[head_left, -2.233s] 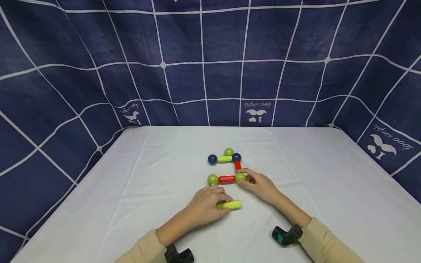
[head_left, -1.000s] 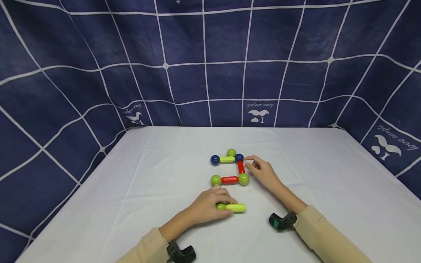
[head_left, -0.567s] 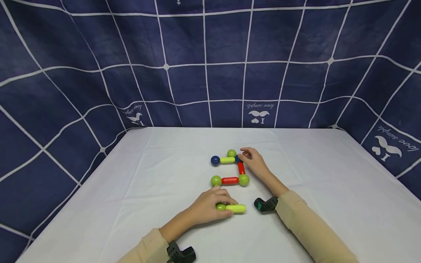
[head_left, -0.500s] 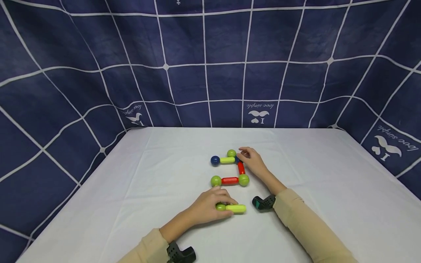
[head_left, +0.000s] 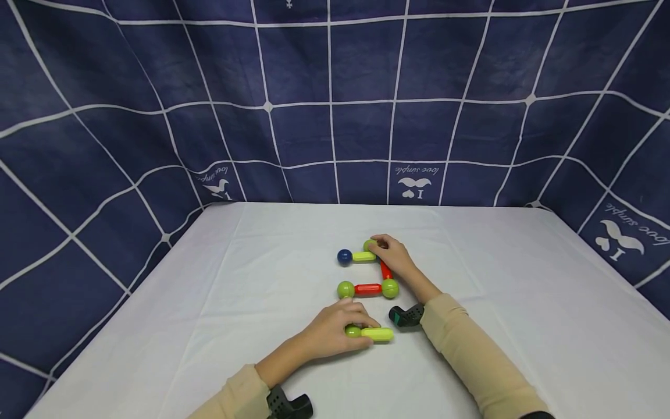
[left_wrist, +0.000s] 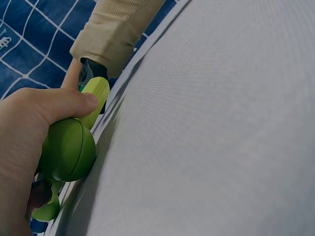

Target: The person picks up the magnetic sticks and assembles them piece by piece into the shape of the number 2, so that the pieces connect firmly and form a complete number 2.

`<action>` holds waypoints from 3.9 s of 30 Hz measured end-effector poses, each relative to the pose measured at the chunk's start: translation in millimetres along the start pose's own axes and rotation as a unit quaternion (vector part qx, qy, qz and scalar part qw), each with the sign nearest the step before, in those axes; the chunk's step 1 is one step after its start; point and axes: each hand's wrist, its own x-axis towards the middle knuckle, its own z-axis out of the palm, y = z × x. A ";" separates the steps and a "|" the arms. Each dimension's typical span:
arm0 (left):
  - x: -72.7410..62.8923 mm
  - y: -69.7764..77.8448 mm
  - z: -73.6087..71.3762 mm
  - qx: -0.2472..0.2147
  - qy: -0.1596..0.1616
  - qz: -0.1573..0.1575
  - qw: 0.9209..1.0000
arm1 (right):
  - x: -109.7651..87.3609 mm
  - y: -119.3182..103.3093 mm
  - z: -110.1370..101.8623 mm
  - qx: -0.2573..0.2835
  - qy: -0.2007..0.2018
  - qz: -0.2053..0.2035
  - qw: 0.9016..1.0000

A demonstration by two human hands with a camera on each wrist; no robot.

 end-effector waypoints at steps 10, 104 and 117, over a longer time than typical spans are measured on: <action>-0.2 0.3 -0.9 0.008 0.002 0.007 1.000 | -4.1 -3.6 -4.2 0.106 0.046 0.010 0.993; -4.2 -12.3 -33.6 -0.030 -0.113 -0.094 0.989 | -147.2 22.7 -38.6 0.035 -0.203 -0.198 0.958; -4.5 -23.8 -23.3 -0.097 -0.066 -0.109 0.987 | -145.9 21.9 -35.7 0.001 -0.147 -0.182 0.972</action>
